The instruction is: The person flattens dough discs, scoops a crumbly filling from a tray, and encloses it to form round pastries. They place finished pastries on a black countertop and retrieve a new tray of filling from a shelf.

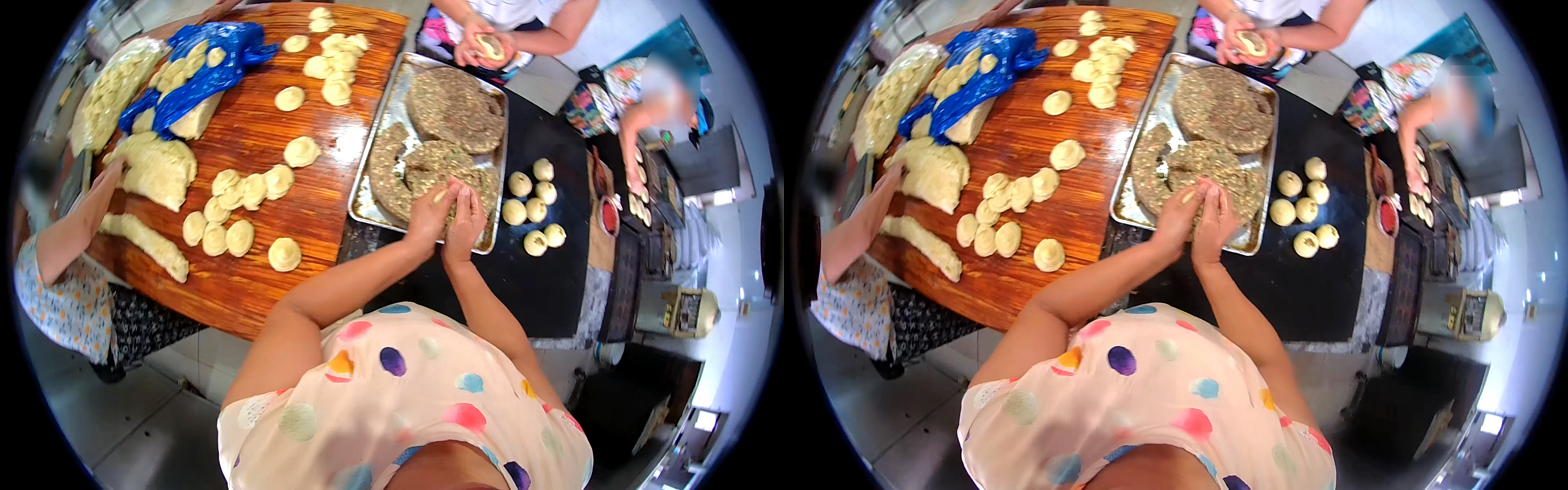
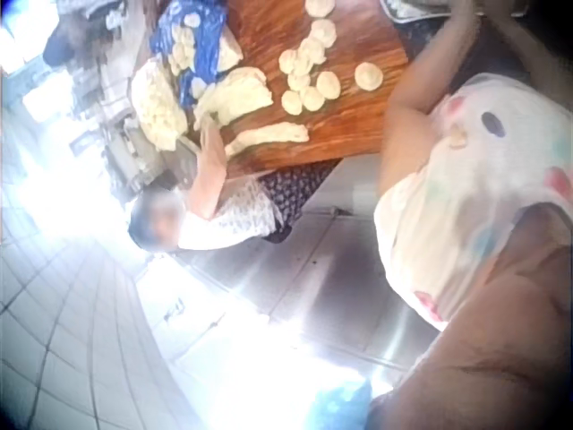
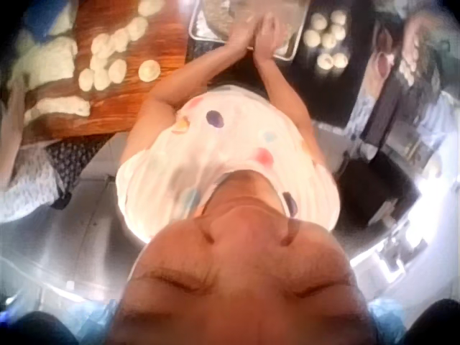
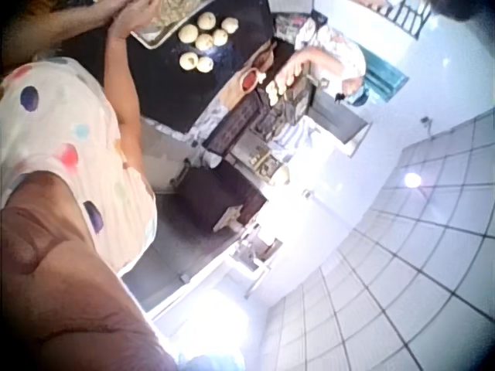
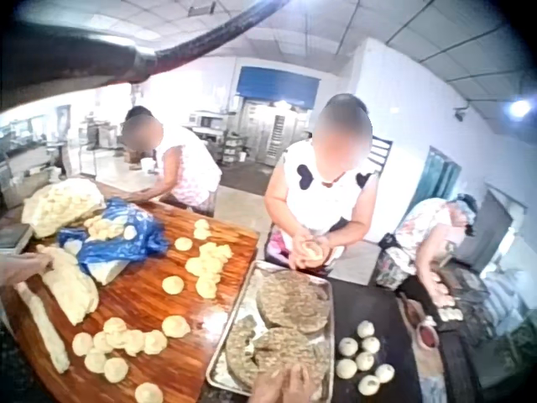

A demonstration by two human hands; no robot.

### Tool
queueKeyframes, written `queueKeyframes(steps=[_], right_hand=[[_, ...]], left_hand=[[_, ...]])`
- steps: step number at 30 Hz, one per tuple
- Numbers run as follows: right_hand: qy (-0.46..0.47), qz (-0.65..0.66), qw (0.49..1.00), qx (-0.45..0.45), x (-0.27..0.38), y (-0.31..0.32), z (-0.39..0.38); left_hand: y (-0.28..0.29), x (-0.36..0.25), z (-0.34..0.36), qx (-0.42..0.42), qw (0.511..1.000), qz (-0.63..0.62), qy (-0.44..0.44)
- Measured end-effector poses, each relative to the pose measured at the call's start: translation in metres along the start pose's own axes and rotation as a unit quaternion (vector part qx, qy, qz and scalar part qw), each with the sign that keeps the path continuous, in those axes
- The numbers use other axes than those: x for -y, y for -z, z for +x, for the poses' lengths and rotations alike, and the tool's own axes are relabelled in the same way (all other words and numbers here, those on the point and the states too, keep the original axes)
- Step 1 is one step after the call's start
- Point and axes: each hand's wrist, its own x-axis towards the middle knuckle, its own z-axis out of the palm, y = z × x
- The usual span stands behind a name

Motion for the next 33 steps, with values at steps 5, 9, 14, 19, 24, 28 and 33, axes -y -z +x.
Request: queueKeyframes(steps=[5,9,14,19,24,28,33], right_hand=[[-0.052,0.151,0.986,-0.047,0.026,-0.013,0.002],[0.070,-0.080,0.994,0.014,0.020,-0.016,-0.011],[0.123,-0.115,0.984,0.054,0.013,-0.011,-0.018],[-0.121,0.093,0.986,0.071,0.019,0.011,0.004],[0.003,-0.044,0.999,0.019,0.003,0.005,-0.002],[-0.077,0.126,0.988,-0.050,0.008,0.011,0.000],[0.004,0.051,0.998,-0.047,0.013,-0.001,-0.016]], left_hand=[[0.005,-0.049,-0.016,-0.002,0.942,-0.323,0.090],[0.006,-0.024,-0.017,0.003,0.973,-0.228,0.042],[0.018,-0.013,-0.013,0.039,0.988,-0.150,-0.014],[0.013,-0.051,-0.009,0.070,0.989,-0.050,0.122],[0.012,-0.013,0.012,0.036,0.976,0.210,-0.032],[0.011,-0.039,0.006,0.207,0.945,-0.183,0.175],[-0.006,-0.022,-0.027,0.028,0.970,-0.239,0.042]])
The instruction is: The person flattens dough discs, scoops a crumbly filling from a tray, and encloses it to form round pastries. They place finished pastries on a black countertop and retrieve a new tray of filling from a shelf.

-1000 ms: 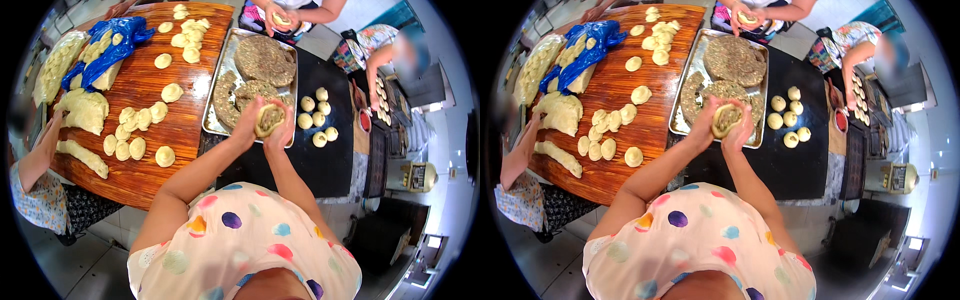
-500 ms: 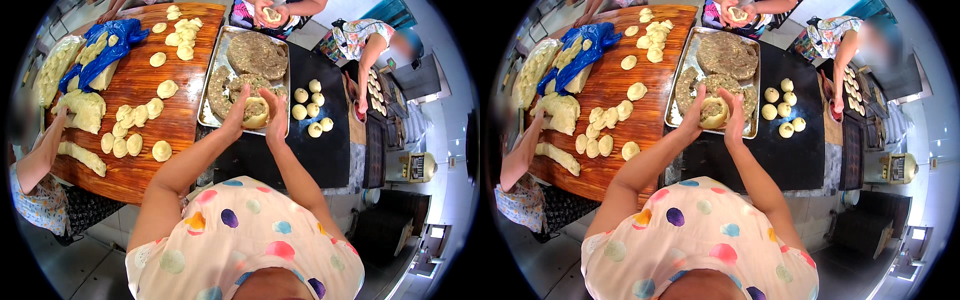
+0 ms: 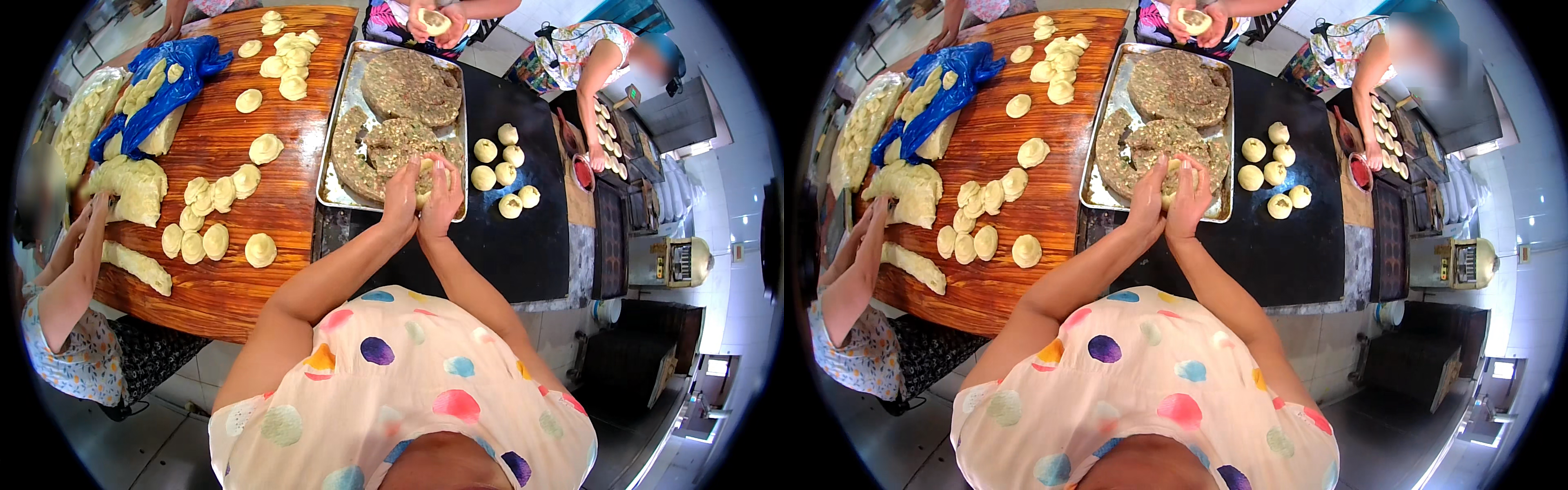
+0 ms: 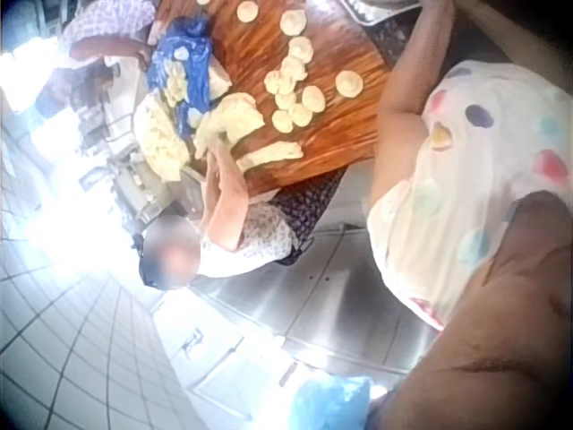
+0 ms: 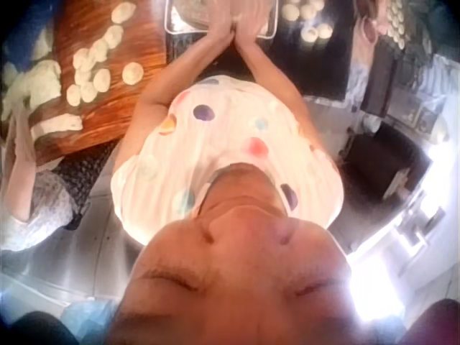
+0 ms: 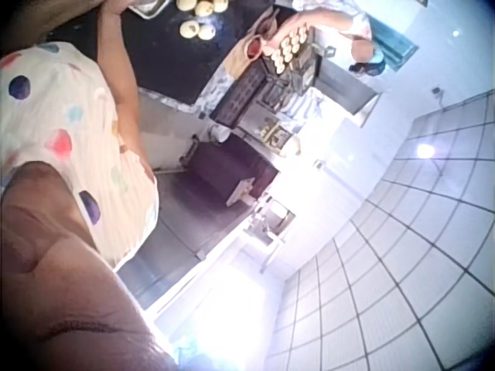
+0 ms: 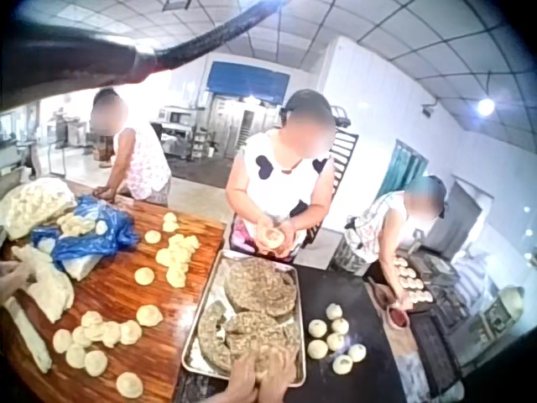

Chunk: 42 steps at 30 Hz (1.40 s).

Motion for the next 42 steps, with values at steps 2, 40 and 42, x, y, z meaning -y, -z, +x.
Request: queueKeyframes(steps=[2,40,42], right_hand=[[0.041,-0.049,0.998,0.009,-0.006,0.002,-0.001],[0.049,-0.089,0.939,0.329,0.059,0.035,0.007],[0.055,-0.160,0.938,0.304,0.061,0.036,0.010]], left_hand=[[-0.001,0.001,0.005,0.000,0.996,0.081,-0.034],[0.014,-0.062,0.000,0.175,0.963,0.160,0.131],[0.000,-0.073,-0.005,0.176,0.960,0.141,0.163]])
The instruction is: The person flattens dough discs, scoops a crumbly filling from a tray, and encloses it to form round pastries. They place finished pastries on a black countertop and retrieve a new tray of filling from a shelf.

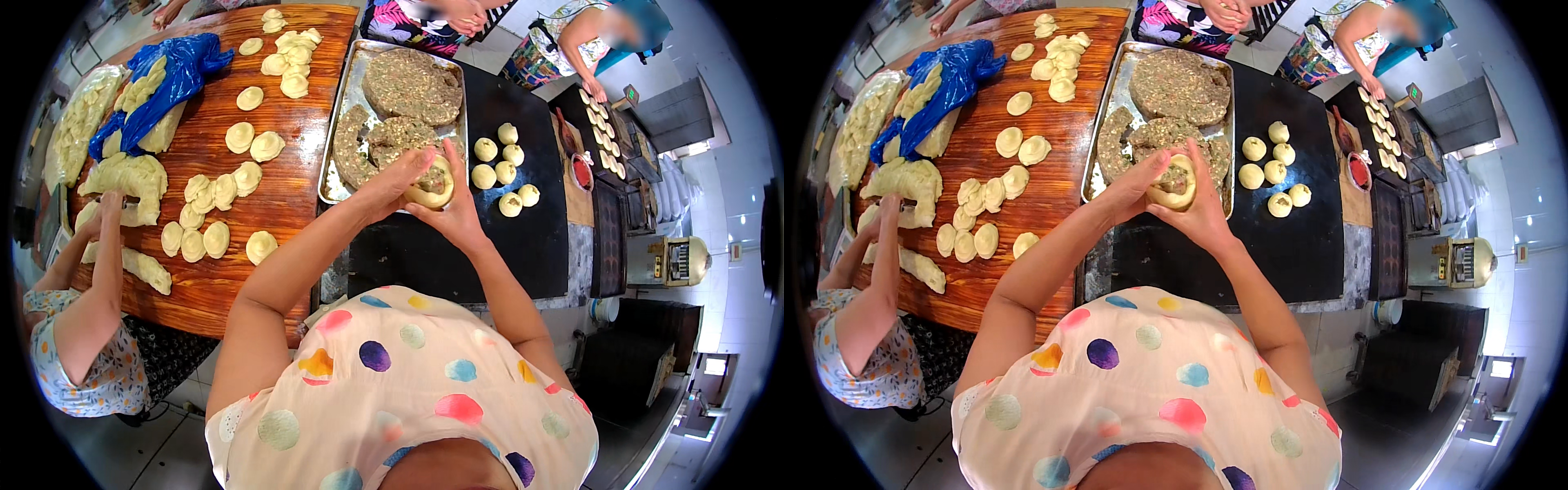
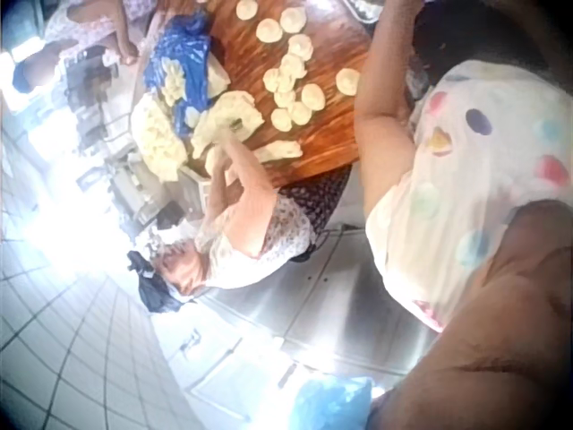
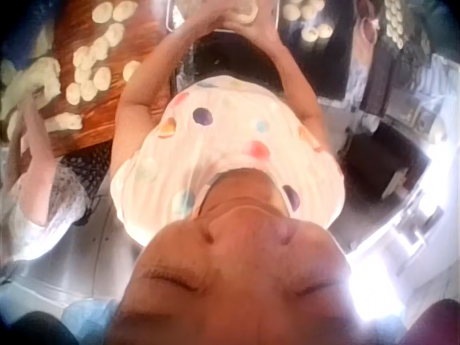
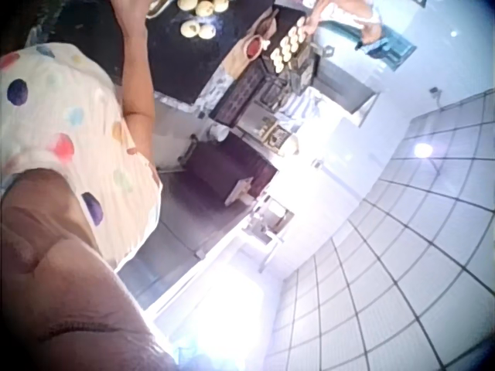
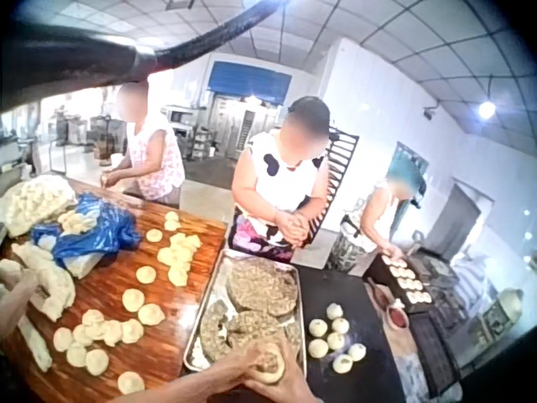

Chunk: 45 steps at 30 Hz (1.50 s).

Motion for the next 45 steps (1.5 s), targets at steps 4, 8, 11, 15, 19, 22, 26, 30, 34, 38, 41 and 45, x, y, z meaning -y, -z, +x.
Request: queueKeyframes(steps=[4,8,11,15,19,22,26,30,34,38,41,45], right_hand=[[0.079,-0.134,0.977,-0.143,-0.002,-0.028,0.003],[0.041,0.068,0.997,-0.003,0.007,-0.004,-0.009],[0.092,-0.049,0.991,0.088,0.014,0.021,-0.001],[0.185,-0.166,0.968,-0.016,0.014,0.020,-0.004],[0.179,-0.027,0.983,-0.010,0.024,0.024,-0.012],[0.207,-0.084,0.975,-0.011,0.019,0.037,-0.013],[0.165,-0.044,0.980,-0.103,0.012,0.047,-0.025],[0.096,0.110,0.974,-0.172,0.010,0.052,-0.023],[0.085,0.178,0.966,-0.166,0.004,0.063,-0.014],[0.131,0.086,0.978,-0.135,-0.009,0.076,-0.014],[0.163,0.010,0.976,-0.142,-0.009,0.083,-0.017],[0.198,0.039,0.974,-0.098,-0.020,0.093,-0.019]], left_hand=[[-0.006,0.011,0.002,0.049,0.990,-0.101,-0.084],[0.005,0.021,-0.012,0.079,0.996,0.009,-0.048],[-0.010,-0.004,-0.015,0.129,0.984,0.125,0.018],[-0.024,-0.010,-0.018,0.127,0.984,0.118,-0.040],[-0.050,0.002,-0.025,0.062,0.975,0.201,-0.072],[-0.050,0.008,-0.012,0.077,0.949,0.293,-0.089],[-0.068,0.001,-0.009,0.113,0.975,0.190,-0.013],[-0.078,0.019,-0.002,0.051,0.975,0.215,-0.035],[-0.095,0.026,0.012,0.001,0.919,0.363,-0.154],[-0.108,0.037,0.024,-0.031,0.880,0.432,-0.196],[-0.114,0.031,0.029,-0.010,0.939,0.331,-0.092],[-0.136,0.024,0.036,-0.109,0.979,0.171,-0.026]])
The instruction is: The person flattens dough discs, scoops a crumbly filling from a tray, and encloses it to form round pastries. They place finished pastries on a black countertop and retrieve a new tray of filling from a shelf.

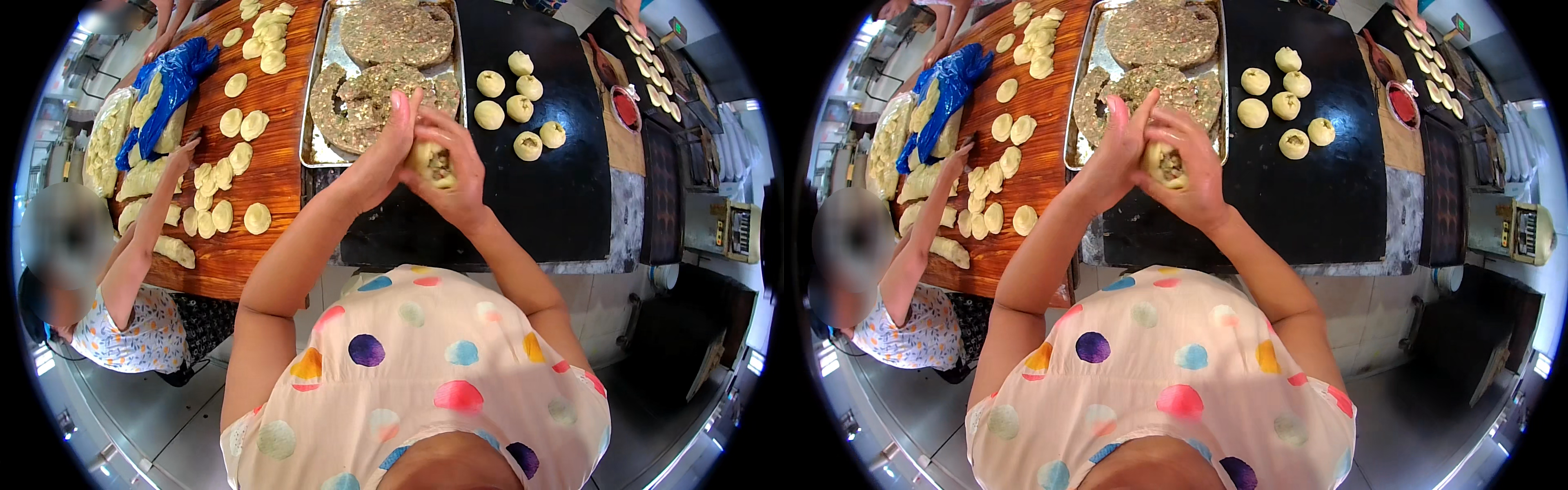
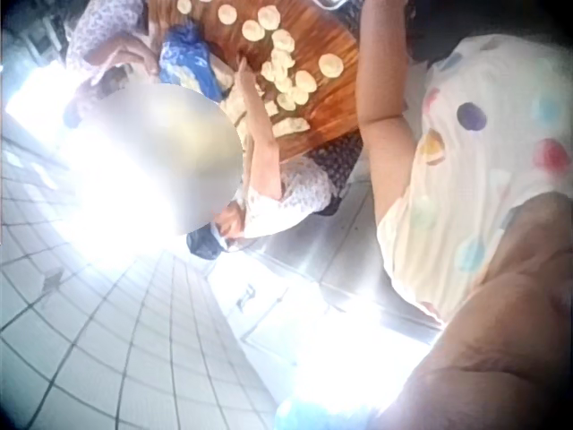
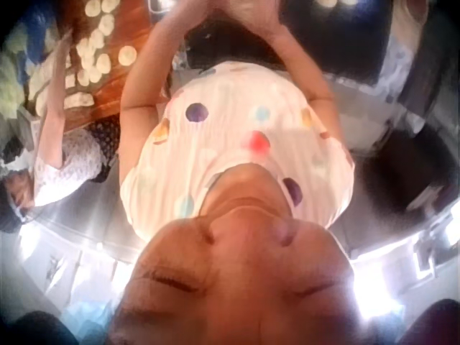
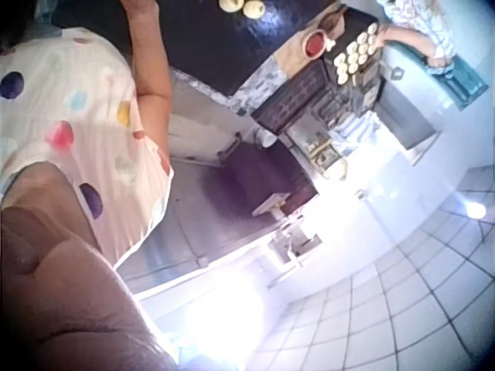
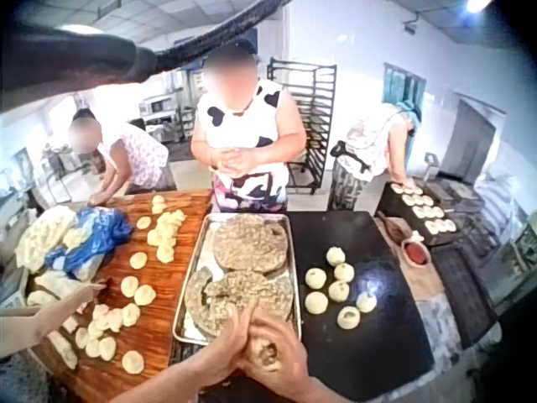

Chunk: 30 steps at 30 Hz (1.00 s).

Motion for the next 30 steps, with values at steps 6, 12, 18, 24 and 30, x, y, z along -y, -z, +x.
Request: queueKeyframes(steps=[6,12,18,24,30], right_hand=[[-0.103,0.184,0.973,-0.098,0.001,0.007,0.002],[-0.067,0.002,0.998,-0.012,0.000,0.000,-0.010],[-0.213,0.128,0.961,-0.122,-0.009,0.001,-0.028],[-0.173,0.073,0.982,-0.022,-0.022,0.020,-0.039],[-0.053,0.040,0.994,0.087,-0.012,0.056,-0.025]], left_hand=[[0.005,0.012,-0.007,0.077,0.967,-0.244,-0.013],[-0.030,0.052,0.006,-0.116,0.934,-0.335,-0.049],[-0.041,0.079,0.018,-0.155,0.945,-0.281,-0.059],[-0.029,0.104,0.034,-0.128,0.941,-0.311,-0.028],[-0.033,0.093,0.042,0.039,0.967,-0.245,0.059]])
